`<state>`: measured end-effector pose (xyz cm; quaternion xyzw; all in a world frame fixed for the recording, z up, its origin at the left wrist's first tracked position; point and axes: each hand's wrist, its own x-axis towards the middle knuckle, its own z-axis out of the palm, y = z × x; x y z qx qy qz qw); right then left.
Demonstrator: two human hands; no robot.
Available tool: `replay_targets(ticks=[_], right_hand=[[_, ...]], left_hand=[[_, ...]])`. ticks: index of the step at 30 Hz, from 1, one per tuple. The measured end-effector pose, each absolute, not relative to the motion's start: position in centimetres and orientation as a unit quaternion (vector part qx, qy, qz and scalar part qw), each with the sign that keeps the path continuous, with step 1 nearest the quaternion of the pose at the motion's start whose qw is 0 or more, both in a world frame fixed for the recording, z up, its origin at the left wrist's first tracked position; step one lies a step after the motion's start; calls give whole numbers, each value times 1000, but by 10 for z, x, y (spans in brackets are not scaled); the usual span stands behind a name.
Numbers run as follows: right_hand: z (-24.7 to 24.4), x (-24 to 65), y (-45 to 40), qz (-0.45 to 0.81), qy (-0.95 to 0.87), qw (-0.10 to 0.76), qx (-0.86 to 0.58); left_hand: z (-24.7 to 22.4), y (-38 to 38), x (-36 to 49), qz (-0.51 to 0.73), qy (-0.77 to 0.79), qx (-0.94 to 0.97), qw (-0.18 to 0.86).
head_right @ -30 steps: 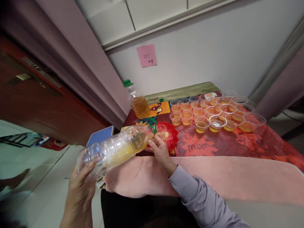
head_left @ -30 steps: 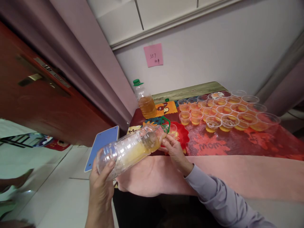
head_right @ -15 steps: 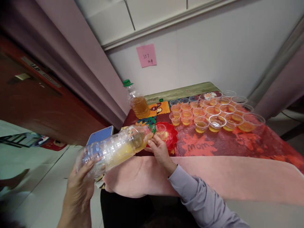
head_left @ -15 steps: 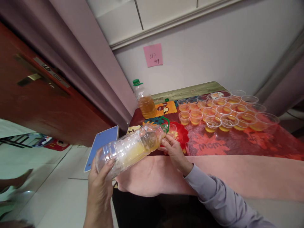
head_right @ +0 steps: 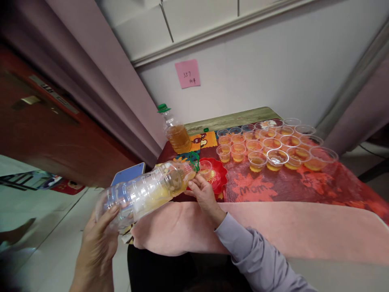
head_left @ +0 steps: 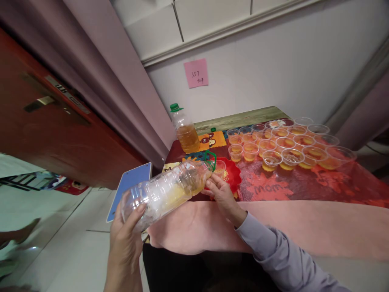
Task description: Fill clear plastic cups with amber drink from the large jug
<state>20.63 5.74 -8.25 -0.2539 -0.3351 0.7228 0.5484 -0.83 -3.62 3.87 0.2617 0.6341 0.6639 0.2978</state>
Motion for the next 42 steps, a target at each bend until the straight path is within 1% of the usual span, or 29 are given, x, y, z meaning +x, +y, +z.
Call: replay_targets(ticks=[5, 9, 14, 24, 42], right_hand=[[-84, 205, 57, 723, -337, 546, -255], [-89, 203, 59, 721, -327, 550, -267], [-90, 202, 59, 728, -336, 546, -243], [-89, 200, 58, 746, -327, 541, -209], [-87, 203, 58, 750, -334, 535, -198]], left_hand=[[33, -37, -18, 653, 646, 260, 299], [39, -37, -13, 656, 650, 250, 291], [48, -36, -3, 667, 645, 248, 280], [48, -38, -10, 660, 648, 264, 272], [48, -37, -9, 667, 650, 242, 272]])
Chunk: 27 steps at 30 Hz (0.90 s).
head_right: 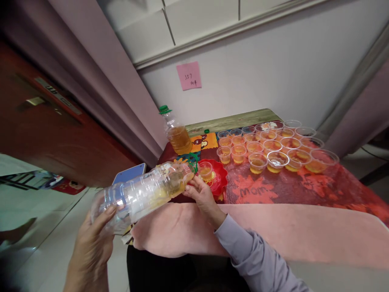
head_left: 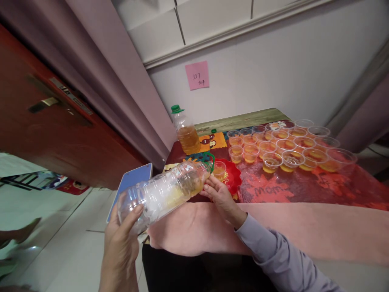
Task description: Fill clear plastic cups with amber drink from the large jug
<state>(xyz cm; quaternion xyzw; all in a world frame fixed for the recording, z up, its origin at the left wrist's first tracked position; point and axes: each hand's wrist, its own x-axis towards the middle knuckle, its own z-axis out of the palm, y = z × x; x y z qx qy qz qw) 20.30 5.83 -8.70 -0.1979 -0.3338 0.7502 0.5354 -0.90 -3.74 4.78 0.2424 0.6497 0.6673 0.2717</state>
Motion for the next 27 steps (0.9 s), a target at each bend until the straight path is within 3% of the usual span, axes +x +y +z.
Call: replay_targets(ticks=[27], right_hand=[[-89, 203, 58, 752, -334, 527, -211]], left_hand=[[43, -41, -13, 664, 644, 246, 288]])
